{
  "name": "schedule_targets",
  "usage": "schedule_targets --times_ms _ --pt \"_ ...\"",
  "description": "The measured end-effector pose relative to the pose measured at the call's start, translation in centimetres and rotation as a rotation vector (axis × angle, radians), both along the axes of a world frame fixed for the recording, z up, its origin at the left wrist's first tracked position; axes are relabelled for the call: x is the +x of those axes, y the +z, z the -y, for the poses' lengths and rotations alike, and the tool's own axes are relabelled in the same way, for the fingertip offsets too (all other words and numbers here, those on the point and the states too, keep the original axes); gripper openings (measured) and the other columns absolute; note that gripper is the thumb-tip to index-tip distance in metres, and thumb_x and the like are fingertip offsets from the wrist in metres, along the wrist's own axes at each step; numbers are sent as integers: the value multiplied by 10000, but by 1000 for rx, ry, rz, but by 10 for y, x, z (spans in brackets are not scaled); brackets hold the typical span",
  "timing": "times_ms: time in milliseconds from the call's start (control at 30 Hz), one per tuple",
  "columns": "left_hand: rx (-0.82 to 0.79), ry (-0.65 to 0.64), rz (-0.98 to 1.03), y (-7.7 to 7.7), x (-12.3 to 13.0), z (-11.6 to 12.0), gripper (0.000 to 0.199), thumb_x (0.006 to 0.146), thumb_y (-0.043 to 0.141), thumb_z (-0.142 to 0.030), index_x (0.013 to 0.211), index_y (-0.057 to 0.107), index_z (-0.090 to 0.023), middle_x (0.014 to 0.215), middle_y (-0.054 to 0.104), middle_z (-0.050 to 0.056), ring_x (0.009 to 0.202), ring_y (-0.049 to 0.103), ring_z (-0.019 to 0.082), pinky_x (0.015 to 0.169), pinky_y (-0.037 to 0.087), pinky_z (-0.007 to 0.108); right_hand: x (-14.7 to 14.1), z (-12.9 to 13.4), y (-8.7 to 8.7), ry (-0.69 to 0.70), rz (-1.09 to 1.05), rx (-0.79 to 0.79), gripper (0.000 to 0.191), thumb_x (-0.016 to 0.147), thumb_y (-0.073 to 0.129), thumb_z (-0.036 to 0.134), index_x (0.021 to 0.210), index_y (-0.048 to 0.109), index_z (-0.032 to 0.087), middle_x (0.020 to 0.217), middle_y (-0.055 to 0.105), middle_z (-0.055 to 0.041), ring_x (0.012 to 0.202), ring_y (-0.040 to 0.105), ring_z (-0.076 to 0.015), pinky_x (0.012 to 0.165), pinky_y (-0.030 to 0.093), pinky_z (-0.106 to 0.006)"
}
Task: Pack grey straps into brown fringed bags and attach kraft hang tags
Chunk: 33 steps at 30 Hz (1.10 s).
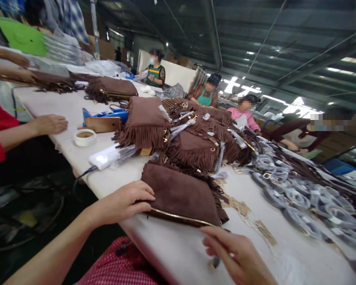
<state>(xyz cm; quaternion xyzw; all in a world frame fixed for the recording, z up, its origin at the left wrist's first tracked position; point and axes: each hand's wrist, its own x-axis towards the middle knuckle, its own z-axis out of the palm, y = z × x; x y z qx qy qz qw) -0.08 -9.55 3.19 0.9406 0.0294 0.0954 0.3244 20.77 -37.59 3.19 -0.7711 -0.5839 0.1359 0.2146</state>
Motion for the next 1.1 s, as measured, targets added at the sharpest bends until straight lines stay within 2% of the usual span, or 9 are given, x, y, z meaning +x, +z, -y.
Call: schedule_targets --times_ms 100,200,300,433,600,700,833,967,1100 --pt "7 41 56 15 10 12 225 964 497 -213 1091 680 -191 1062 683 46 1012 599 182 935 446 306 38 36 14 -235 181 94 287 943 430 287 1113 657 244 1047 739 -63 942 708 -196 820 574 -279" --pt "28 -65 76 20 30 37 219 959 503 -199 1108 664 -197 1040 683 37 989 596 182 906 448 303 67 42 2 -200 335 1 424 871 364 157 1190 637 215 1271 648 -106 1181 603 -242 985 510 -405" --pt "142 -156 -2 8 50 57 144 909 582 -187 1005 690 -195 1011 675 38 956 603 194 877 457 315 68 30 -18 -111 350 -124 471 796 406 77 1201 621 181 1320 593 -133 1261 524 -248 1059 442 -434" --pt "316 -88 -56 -8 63 66 164 892 597 -194 756 689 -182 918 649 45 873 596 209 796 470 342 50 15 -23 -104 329 -163 297 835 427 62 1025 626 172 1122 641 -113 1060 601 -219 936 492 -374" --pt "315 -72 14 3 70 94 177 910 591 -335 853 657 -181 914 655 50 855 612 224 747 493 346 36 18 -2 -200 366 -285 177 917 423 134 866 579 199 859 657 -41 796 638 -197 713 489 -318" --pt "275 -67 60 8 82 127 296 868 624 -465 897 642 -172 944 666 69 864 622 249 715 507 360 26 20 15 -152 370 -235 176 922 432 140 842 576 201 917 661 -43 803 648 -179 720 490 -301" --pt "292 -25 77 4 98 157 270 853 663 -410 888 637 -144 926 675 99 890 622 274 722 513 382 12 19 30 -79 451 -134 159 903 467 146 819 585 213 979 661 -56 877 649 -187 757 500 -292" --pt "327 12 105 -3 100 158 207 852 659 -339 890 606 -142 915 659 98 853 608 279 663 515 399 5 18 20 -146 547 -177 141 898 506 223 767 555 242 735 669 -11 679 665 -208 568 456 -283" --pt "391 -44 119 -7 95 156 33 863 563 -165 862 575 -134 856 634 95 822 602 262 641 511 383 6 18 7 -223 439 -192 87 883 506 265 800 529 253 663 702 -6 600 685 -222 496 413 -277"
